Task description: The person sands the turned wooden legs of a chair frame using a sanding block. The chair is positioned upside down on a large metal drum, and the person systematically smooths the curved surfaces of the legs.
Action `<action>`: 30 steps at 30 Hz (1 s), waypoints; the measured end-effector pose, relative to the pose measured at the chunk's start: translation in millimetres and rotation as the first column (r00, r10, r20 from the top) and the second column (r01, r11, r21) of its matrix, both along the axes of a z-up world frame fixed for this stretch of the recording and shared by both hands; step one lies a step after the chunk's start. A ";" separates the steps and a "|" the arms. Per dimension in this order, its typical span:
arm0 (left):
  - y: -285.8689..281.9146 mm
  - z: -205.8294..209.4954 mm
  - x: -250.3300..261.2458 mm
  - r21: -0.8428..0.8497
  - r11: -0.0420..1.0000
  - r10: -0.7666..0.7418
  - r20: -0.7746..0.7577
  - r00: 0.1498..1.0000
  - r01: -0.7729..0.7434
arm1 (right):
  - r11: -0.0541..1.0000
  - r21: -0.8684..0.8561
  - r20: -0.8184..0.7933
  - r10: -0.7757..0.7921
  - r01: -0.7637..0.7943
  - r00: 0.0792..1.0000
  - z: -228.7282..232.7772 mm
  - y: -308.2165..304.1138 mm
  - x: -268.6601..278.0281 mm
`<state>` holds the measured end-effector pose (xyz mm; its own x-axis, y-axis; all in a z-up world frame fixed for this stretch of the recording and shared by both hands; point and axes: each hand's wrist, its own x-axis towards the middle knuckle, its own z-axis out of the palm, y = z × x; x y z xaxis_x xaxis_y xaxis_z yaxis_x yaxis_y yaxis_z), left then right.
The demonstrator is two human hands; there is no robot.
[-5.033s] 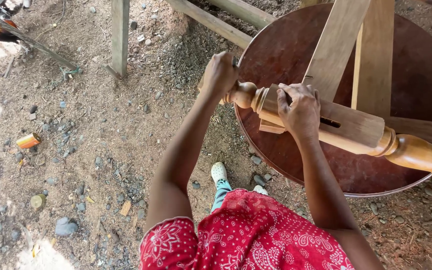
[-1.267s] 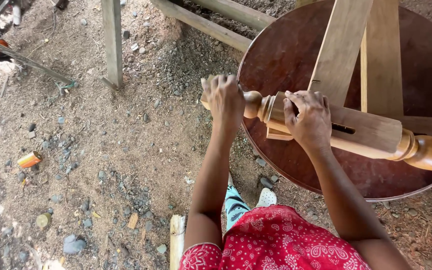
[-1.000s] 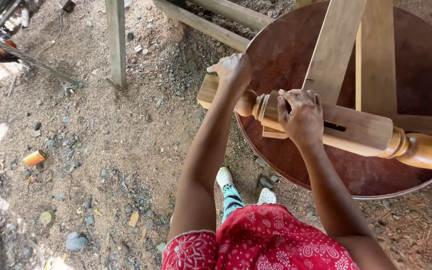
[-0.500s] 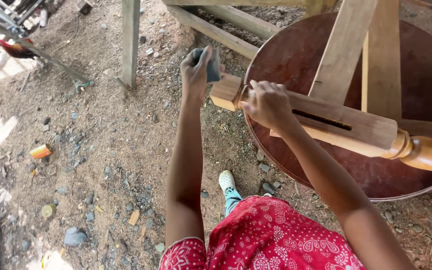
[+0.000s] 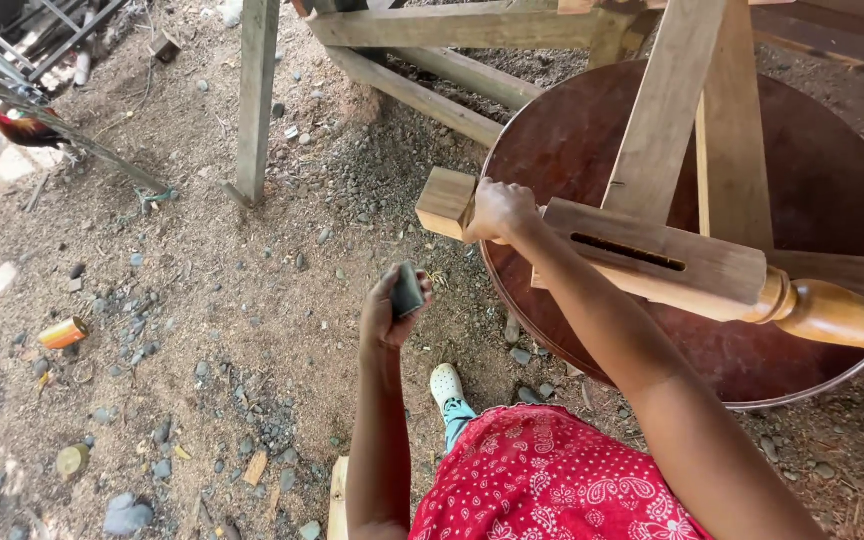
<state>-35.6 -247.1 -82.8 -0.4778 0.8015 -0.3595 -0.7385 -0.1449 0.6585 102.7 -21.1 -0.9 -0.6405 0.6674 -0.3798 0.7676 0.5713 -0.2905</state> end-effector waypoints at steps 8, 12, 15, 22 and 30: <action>10.4 -31.2 32.7 -0.053 0.998 -0.024 0.200 0.979 0.036 | 0.957 0.279 -0.093 -0.049 0.073 0.994 -2.9 -37.8 10.4; 11.2 -53.5 37.7 -0.060 0.997 -0.033 0.269 0.962 0.052 | 0.924 0.376 -0.140 -0.011 0.064 0.990 -3.6 -39.7 11.4; 5.8 -49.7 41.9 -0.093 0.994 -0.031 0.269 0.963 0.059 | 0.980 0.195 -0.087 -0.029 0.046 0.996 14.3 -26.6 9.7; -17.4 -52.2 38.8 -0.136 0.987 -0.065 0.177 0.982 0.089 | 0.999 -0.028 -0.101 -0.044 0.041 0.994 11.5 0.0 16.2; -14.3 -45.4 49.9 -0.141 0.976 -0.128 0.242 0.962 0.166 | 0.961 -0.252 -0.078 -0.139 0.115 0.987 21.6 12.1 25.8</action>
